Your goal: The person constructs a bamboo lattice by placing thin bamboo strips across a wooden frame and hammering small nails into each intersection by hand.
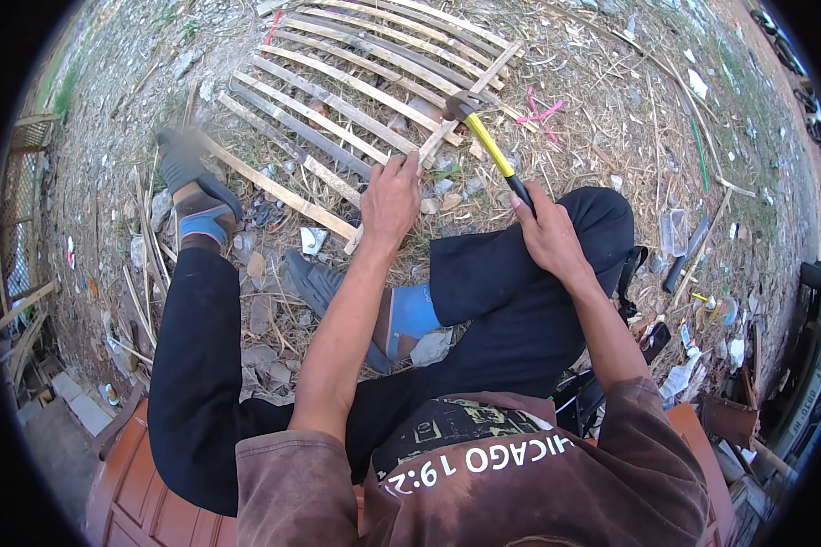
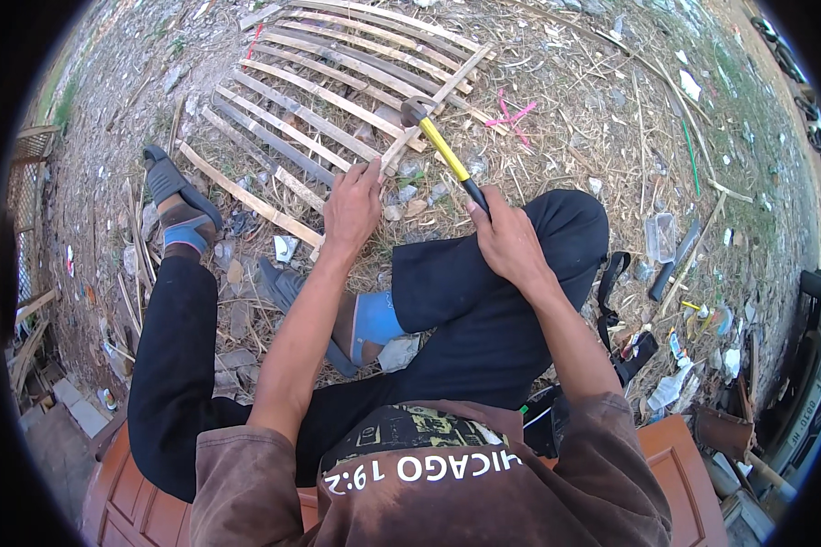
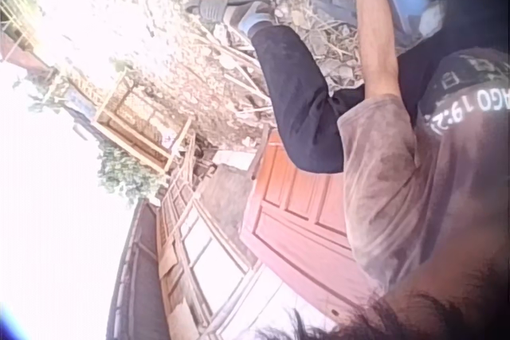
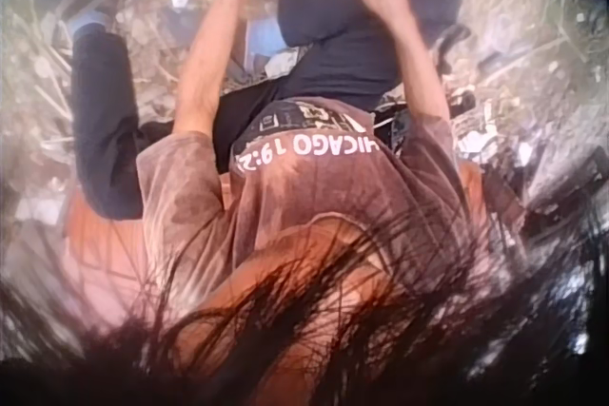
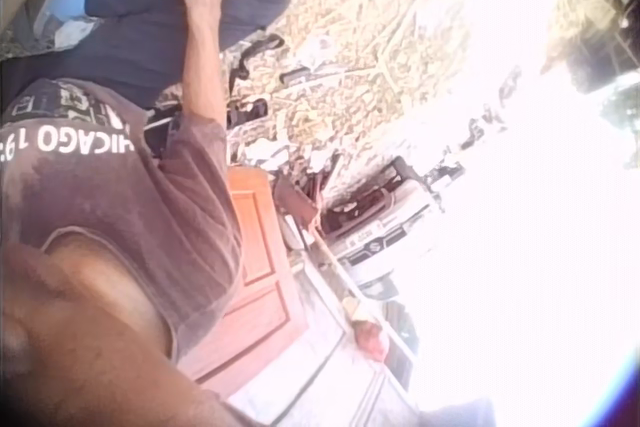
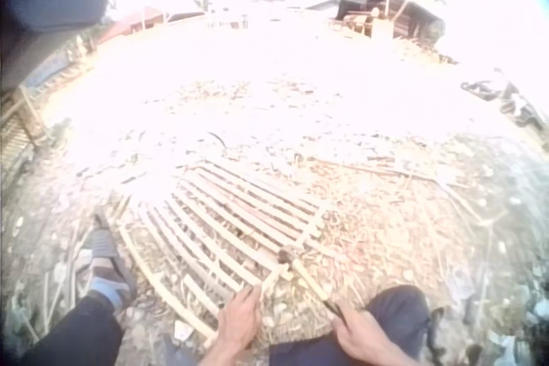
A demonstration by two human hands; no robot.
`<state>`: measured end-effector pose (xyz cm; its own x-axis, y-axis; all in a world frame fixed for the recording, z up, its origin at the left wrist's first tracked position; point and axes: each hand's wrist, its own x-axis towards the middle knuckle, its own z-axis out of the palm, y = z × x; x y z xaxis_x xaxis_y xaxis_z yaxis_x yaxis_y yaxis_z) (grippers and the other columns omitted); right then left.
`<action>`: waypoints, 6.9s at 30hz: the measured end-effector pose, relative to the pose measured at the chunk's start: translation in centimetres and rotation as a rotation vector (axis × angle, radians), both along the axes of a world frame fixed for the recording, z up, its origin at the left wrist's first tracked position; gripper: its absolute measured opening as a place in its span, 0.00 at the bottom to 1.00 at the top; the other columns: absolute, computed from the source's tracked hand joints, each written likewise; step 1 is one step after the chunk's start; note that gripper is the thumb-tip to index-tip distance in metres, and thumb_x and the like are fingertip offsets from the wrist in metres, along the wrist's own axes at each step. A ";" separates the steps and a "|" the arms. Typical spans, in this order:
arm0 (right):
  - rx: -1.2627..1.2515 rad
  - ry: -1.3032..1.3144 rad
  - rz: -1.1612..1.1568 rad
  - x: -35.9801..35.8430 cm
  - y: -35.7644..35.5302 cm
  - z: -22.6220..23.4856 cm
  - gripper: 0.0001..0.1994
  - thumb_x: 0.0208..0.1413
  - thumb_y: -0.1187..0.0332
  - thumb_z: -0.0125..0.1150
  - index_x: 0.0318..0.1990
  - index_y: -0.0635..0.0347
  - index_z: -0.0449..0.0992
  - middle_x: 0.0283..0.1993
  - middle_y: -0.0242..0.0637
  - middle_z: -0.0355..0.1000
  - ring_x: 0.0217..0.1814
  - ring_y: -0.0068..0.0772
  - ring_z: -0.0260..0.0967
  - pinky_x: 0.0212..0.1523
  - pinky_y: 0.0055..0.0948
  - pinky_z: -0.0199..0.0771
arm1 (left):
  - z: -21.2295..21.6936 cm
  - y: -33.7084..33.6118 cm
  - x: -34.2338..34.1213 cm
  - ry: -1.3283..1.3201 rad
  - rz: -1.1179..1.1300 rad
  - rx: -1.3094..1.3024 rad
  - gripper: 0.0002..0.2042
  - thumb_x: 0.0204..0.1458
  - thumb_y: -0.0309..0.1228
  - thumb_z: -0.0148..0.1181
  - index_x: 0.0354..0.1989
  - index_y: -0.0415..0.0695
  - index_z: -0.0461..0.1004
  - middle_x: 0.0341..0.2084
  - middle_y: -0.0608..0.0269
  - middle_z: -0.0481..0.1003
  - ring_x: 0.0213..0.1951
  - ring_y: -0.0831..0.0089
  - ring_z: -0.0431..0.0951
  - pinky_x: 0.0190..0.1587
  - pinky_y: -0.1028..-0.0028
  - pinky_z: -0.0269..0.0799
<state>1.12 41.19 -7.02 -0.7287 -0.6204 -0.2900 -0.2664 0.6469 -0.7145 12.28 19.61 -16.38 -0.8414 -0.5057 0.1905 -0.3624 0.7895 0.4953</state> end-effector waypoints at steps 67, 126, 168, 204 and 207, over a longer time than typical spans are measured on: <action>0.104 0.273 0.133 -1.1 -2.4 0.9 0.11 0.68 0.63 0.52 0.41 0.62 0.63 0.21 0.59 0.70 0.27 0.71 0.69 0.29 0.61 0.65 | 0.3 -0.9 -1.2 -0.051 0.007 0.036 0.16 0.57 0.27 0.57 0.53 0.47 0.78 0.44 0.59 0.78 0.41 0.54 0.77 0.43 0.58 0.77; -0.008 0.283 -0.034 -7.6 0.7 -4.0 0.15 0.66 0.55 0.50 0.45 0.55 0.74 0.29 0.47 0.76 0.33 0.52 0.77 0.35 0.52 0.76 | 0.5 -2.2 -2.1 -0.086 -0.175 -0.021 0.16 0.64 0.31 0.54 0.56 0.35 0.76 0.41 0.47 0.79 0.40 0.52 0.80 0.44 0.61 0.73; -0.201 0.388 0.111 -3.0 -3.2 5.2 0.12 0.68 0.59 0.52 0.42 0.61 0.67 0.17 0.49 0.69 0.21 0.59 0.71 0.22 0.53 0.67 | -1.1 -2.7 -1.4 0.041 -0.119 -0.013 0.15 0.55 0.25 0.58 0.52 0.40 0.78 0.40 0.51 0.79 0.38 0.46 0.77 0.43 0.57 0.73; -0.086 0.261 0.102 -4.6 -3.2 2.9 0.15 0.69 0.55 0.50 0.43 0.60 0.69 0.19 0.52 0.70 0.24 0.62 0.70 0.26 0.55 0.64 | -1.3 -2.1 -1.5 0.075 -0.072 -0.031 0.15 0.56 0.26 0.59 0.52 0.44 0.79 0.41 0.57 0.79 0.38 0.50 0.76 0.42 0.58 0.75; 0.057 0.320 0.150 -5.0 -2.2 0.3 0.15 0.69 0.58 0.51 0.40 0.64 0.69 0.19 0.53 0.70 0.24 0.61 0.71 0.27 0.55 0.66 | -1.0 -1.5 -2.6 0.053 -0.084 -0.017 0.15 0.56 0.27 0.58 0.51 0.45 0.79 0.42 0.58 0.79 0.38 0.50 0.76 0.42 0.57 0.75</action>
